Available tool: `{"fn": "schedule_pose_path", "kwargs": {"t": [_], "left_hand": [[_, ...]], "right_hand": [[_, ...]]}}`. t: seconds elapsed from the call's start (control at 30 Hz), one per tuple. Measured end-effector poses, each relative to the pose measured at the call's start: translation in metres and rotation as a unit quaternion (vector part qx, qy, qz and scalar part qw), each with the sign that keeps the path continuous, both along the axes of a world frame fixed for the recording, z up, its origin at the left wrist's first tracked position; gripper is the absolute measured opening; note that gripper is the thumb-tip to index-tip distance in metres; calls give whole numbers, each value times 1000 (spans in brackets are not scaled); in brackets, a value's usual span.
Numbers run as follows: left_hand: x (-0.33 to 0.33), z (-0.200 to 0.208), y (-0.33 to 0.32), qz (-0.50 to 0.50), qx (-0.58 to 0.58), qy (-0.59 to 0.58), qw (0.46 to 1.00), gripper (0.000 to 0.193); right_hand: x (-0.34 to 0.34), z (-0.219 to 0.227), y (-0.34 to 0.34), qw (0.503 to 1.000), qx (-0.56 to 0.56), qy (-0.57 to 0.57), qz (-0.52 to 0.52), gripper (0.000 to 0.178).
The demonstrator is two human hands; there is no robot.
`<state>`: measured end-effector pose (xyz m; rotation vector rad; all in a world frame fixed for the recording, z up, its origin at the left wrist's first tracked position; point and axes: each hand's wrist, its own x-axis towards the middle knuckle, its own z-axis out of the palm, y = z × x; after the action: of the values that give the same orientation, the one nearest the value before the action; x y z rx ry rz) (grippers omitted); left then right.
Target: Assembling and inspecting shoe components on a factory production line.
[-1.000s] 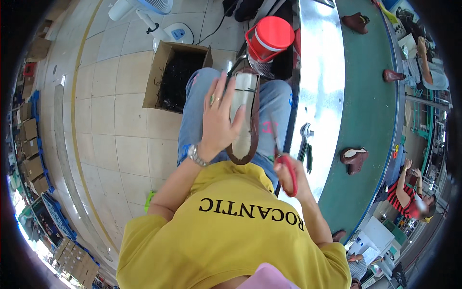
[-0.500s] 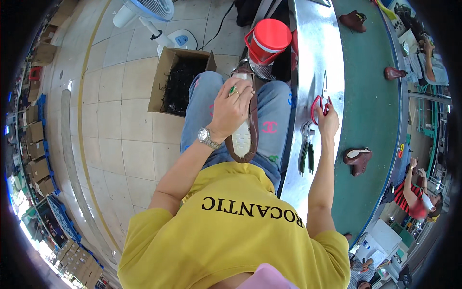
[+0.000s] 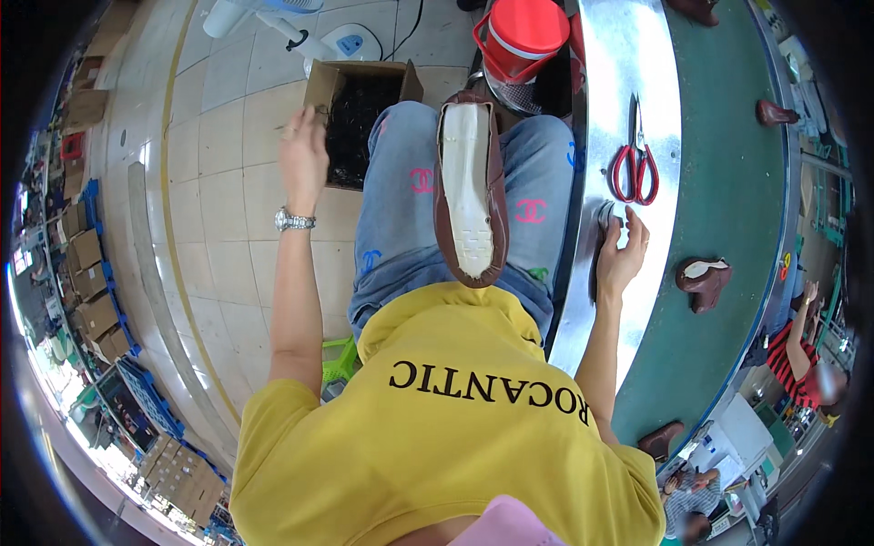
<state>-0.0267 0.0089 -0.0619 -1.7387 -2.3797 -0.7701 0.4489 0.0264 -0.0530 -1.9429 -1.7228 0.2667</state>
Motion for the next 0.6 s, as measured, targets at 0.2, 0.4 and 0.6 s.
{"fn": "schedule_pose_path", "kwargs": {"t": [0.2, 0.4, 0.6], "left_hand": [[97, 45, -8, -45, -115, -364, 923, 47], [163, 72, -32, -58, -148, -235, 959, 41], [166, 50, -40, -95, -129, -516, 841, 38]], "right_hand": [[13, -11, -41, 998, -51, -40, -8, 50], [12, -21, -47, 995, -27, -95, 4, 44], [15, -23, -49, 988, -64, -143, 4, 41]]}}
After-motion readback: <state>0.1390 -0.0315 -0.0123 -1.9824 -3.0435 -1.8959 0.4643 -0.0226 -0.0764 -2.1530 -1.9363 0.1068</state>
